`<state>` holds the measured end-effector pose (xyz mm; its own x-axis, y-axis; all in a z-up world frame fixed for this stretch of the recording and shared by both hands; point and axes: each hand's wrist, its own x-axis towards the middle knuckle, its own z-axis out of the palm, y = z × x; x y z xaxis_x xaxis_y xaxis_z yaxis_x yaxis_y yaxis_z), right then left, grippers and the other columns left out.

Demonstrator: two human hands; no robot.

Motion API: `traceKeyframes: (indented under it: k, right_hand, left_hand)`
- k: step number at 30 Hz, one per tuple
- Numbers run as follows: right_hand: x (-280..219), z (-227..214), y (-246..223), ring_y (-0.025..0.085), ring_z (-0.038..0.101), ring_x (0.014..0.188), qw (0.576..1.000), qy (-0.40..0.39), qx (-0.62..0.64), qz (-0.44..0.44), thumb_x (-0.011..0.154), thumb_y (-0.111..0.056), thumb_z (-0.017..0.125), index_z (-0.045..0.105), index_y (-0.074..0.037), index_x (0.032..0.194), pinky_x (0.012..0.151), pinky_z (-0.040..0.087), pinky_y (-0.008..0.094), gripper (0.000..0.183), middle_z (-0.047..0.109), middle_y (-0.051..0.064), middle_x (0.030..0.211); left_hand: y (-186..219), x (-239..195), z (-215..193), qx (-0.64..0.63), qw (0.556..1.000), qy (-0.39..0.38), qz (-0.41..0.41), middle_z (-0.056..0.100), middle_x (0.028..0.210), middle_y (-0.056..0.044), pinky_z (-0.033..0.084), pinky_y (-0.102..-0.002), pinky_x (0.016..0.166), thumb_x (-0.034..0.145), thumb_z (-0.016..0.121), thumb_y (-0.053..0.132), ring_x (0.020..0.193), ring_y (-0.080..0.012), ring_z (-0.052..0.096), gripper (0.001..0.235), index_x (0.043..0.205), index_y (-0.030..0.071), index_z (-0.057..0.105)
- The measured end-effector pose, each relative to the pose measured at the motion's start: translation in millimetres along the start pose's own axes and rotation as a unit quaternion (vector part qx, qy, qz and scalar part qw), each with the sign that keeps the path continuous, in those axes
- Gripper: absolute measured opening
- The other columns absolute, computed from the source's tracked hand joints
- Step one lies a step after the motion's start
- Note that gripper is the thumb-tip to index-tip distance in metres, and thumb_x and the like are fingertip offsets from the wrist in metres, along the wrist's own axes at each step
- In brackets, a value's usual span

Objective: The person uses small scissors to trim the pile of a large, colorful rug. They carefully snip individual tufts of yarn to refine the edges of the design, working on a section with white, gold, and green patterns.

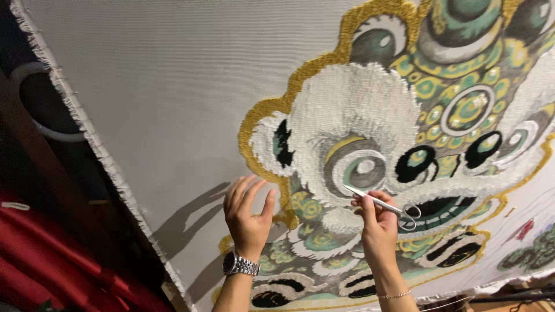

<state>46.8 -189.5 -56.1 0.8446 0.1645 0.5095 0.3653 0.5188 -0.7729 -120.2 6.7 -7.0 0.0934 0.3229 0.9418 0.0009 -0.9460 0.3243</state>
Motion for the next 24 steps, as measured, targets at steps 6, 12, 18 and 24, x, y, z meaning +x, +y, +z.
traceKeyframes:
  k: [6,12,18,24]
  right_hand:
    - [-4,54,-8,0.012,0.069,0.103,0.991,-0.066,-0.083,-0.081,0.103,-0.012,0.060,0.057,-0.001,0.119,0.090,0.054,0.026,0.019,0.073,0.009,0.107]
    - [2,95,-14,0.013,0.071,0.102,0.978,-0.107,-0.144,-0.106,0.103,-0.009,0.059,0.065,-0.001,0.118,0.086,0.055,0.025,0.018,0.077,0.009,0.106]
    - [6,143,-10,0.014,0.065,0.096,0.959,-0.139,-0.149,-0.195,0.105,-0.004,0.058,0.062,0.001,0.123,0.081,0.053,0.027,0.019,0.072,0.015,0.113]
    - [11,174,-23,0.027,0.074,0.108,0.871,-0.180,-0.295,-0.349,0.100,0.000,0.061,0.062,0.000,0.120,0.091,0.059,0.036,0.020,0.071,0.020,0.122]
  left_hand:
    - [-43,19,2,0.059,0.997,-0.015,0.047,0.051,0.151,-0.011,0.024,-0.066,0.122,0.088,0.079,0.039,0.145,-0.0381,0.041,0.057,0.136,0.015,0.061]
    - [-65,40,15,0.084,0.992,-0.029,0.089,0.039,0.161,-0.010,0.014,-0.069,0.122,0.091,0.075,0.050,0.152,-0.0375,0.030,0.065,0.147,0.026,0.054]
    - [-80,45,28,0.093,0.992,-0.062,0.060,0.034,0.165,-0.007,0.009,-0.071,0.123,0.094,0.071,0.055,0.155,-0.0380,0.024,0.069,0.153,0.027,0.048]
    - [-86,44,32,0.095,0.992,-0.080,0.038,0.033,0.167,-0.005,0.007,-0.070,0.123,0.095,0.067,0.055,0.156,-0.0376,0.023,0.068,0.155,0.031,0.045]
